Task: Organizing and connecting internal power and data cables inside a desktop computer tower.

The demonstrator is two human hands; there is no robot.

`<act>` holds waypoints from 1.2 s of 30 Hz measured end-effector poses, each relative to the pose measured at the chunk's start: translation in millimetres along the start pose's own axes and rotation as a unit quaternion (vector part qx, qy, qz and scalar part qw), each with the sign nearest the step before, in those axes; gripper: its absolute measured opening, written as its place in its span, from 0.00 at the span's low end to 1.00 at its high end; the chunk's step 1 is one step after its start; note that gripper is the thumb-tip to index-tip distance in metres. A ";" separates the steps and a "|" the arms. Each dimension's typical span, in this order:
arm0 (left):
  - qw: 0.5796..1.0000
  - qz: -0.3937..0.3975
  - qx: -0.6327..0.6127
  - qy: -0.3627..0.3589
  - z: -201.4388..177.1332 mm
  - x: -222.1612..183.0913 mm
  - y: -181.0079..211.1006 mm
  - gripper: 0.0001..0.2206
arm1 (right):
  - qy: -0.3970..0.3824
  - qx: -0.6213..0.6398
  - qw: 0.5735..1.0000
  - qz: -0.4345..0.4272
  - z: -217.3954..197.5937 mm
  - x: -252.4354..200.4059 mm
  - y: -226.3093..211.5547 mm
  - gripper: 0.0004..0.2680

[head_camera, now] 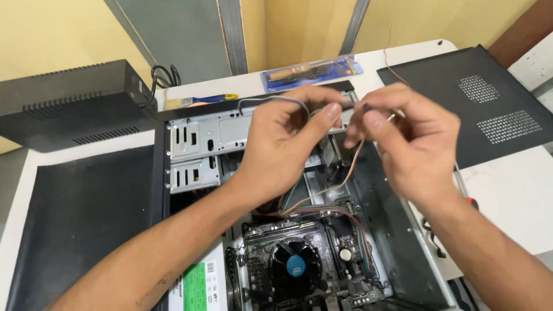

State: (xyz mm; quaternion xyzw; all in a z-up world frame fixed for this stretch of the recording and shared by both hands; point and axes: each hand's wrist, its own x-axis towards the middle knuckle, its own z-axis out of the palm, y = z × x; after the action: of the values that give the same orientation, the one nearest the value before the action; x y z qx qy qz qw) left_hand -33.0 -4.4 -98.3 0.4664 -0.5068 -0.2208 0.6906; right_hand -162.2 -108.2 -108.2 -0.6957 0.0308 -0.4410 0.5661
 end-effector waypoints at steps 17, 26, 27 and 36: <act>0.933 0.187 0.289 -0.107 -6.4 0.4 0.3 0.22 | 0.024 0.007 1.000 0.018 5.4 -3.4 -13.4 0.03; 0.935 0.229 0.257 -0.091 -8.1 0.8 -5.4 0.09 | 0.030 0.095 0.995 0.020 4.1 -7.0 -0.8 0.04; 0.899 0.250 0.347 -0.093 -8.8 0.7 -8.2 0.09 | 0.021 0.081 0.996 0.010 4.8 -7.4 -0.3 0.04; 0.696 0.296 0.651 -0.060 -4.6 -3.8 -63.5 0.08 | -0.092 -0.120 0.985 -0.081 23.3 -11.7 -28.7 0.15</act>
State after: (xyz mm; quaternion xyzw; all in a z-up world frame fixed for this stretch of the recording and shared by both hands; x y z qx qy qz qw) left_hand -19.7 -29.2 -155.6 0.6110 -0.6764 0.3527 0.2116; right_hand -167.3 -73.9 -91.0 -0.7961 -0.0254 -0.4132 0.4414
